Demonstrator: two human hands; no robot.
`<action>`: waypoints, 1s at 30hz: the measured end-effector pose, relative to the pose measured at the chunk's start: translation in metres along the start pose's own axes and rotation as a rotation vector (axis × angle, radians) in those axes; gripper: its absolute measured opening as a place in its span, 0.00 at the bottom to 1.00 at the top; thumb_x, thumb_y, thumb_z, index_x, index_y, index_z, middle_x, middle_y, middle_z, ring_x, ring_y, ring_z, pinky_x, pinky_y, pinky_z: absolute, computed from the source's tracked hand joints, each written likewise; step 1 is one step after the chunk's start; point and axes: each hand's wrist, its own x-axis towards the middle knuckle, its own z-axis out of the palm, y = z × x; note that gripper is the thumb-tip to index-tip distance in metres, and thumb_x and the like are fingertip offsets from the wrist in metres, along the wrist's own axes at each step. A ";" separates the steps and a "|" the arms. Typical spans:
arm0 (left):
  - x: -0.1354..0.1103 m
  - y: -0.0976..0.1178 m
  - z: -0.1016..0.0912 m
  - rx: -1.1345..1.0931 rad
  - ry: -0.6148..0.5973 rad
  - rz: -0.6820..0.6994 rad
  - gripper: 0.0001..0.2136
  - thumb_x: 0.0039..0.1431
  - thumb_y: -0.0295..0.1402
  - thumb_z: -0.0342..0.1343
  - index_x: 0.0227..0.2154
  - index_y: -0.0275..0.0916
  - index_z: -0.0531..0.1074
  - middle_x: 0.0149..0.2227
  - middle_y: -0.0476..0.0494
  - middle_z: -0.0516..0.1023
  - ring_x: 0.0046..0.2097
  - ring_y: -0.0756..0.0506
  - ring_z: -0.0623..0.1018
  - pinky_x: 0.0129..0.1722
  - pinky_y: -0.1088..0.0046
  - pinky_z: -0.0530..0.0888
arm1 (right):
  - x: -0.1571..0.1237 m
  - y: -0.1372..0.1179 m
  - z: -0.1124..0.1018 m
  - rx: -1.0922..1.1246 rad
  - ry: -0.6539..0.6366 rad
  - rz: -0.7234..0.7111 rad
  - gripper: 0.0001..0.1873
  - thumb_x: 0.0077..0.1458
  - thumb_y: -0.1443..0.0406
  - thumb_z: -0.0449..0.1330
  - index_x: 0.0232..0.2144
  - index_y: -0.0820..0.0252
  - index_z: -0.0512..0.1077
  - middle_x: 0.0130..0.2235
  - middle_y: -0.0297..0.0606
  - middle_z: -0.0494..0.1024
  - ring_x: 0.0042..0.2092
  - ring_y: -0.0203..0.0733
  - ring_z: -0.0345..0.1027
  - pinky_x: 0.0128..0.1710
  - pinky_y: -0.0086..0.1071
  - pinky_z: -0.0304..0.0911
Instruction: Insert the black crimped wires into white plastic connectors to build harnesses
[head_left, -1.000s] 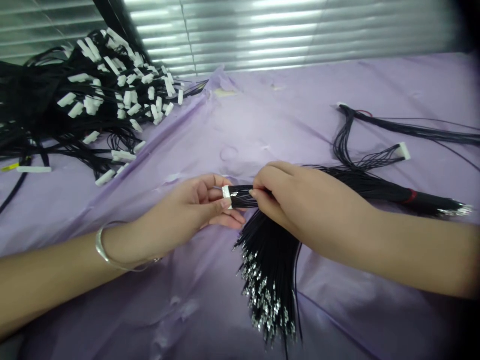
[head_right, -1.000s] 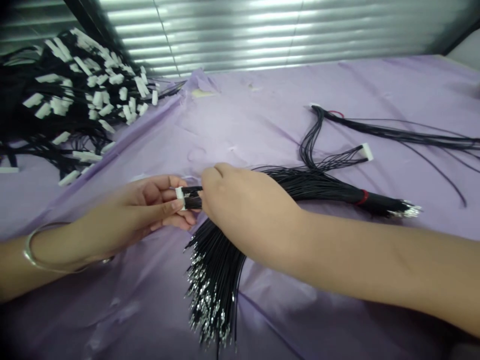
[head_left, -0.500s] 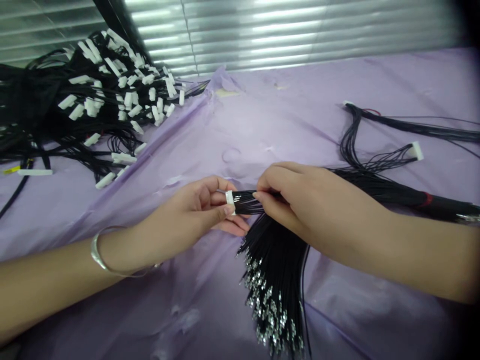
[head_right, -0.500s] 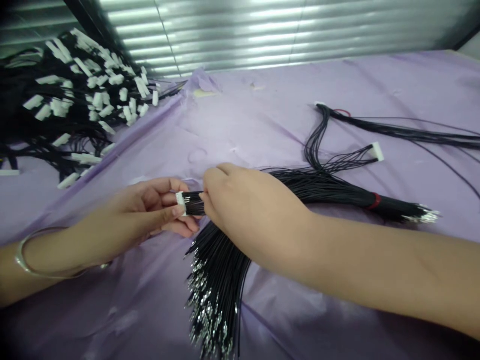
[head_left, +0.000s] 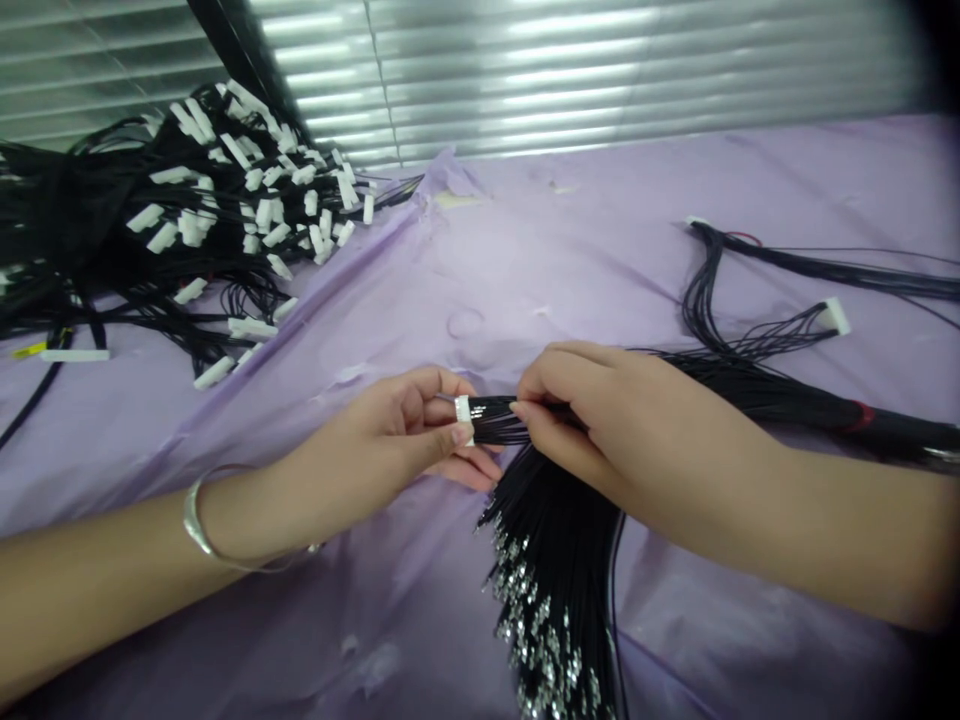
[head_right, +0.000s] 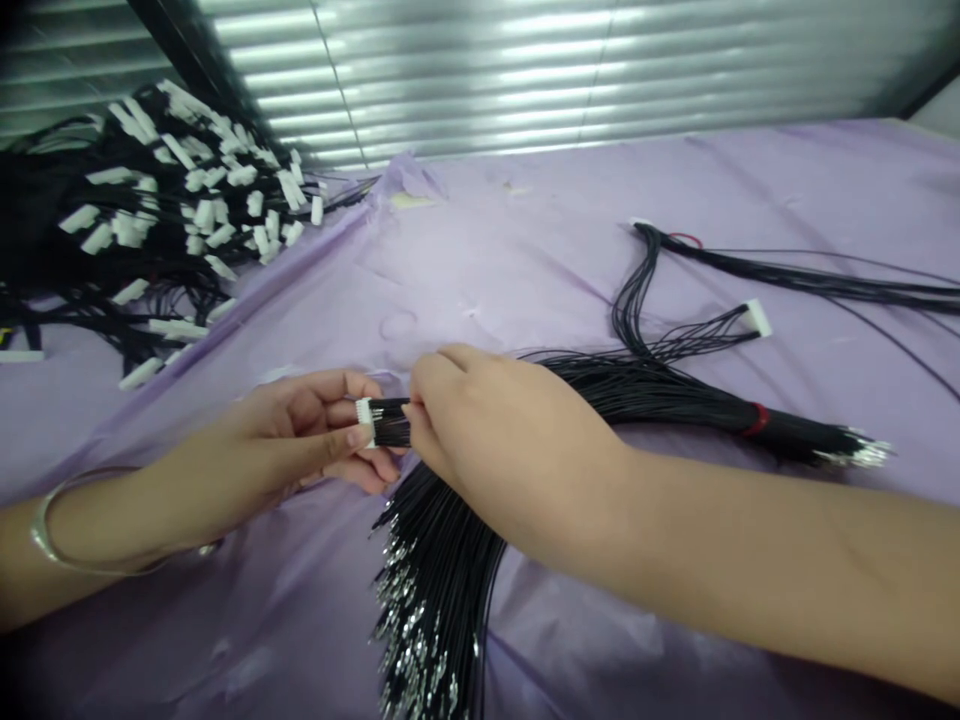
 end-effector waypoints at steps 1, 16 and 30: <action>0.000 0.000 0.000 -0.003 -0.001 0.001 0.04 0.60 0.19 0.51 0.34 0.33 0.65 0.27 0.47 0.76 0.31 0.51 0.79 0.36 0.74 0.78 | 0.000 0.000 0.000 0.002 0.001 0.001 0.08 0.58 0.66 0.52 0.28 0.61 0.68 0.29 0.35 0.72 0.28 0.39 0.66 0.27 0.35 0.58; 0.001 -0.001 -0.001 -0.036 0.001 -0.014 0.05 0.60 0.19 0.50 0.35 0.34 0.64 0.27 0.47 0.76 0.31 0.51 0.79 0.36 0.74 0.77 | -0.003 0.001 0.002 0.034 -0.020 0.022 0.09 0.59 0.66 0.51 0.29 0.61 0.68 0.30 0.35 0.72 0.29 0.39 0.66 0.30 0.35 0.60; 0.001 -0.008 -0.005 -0.052 -0.074 0.049 0.06 0.59 0.25 0.56 0.35 0.35 0.63 0.28 0.49 0.75 0.32 0.51 0.78 0.37 0.73 0.77 | -0.002 0.001 0.009 0.073 -0.055 0.037 0.09 0.59 0.69 0.49 0.30 0.62 0.69 0.31 0.37 0.72 0.30 0.39 0.67 0.31 0.34 0.60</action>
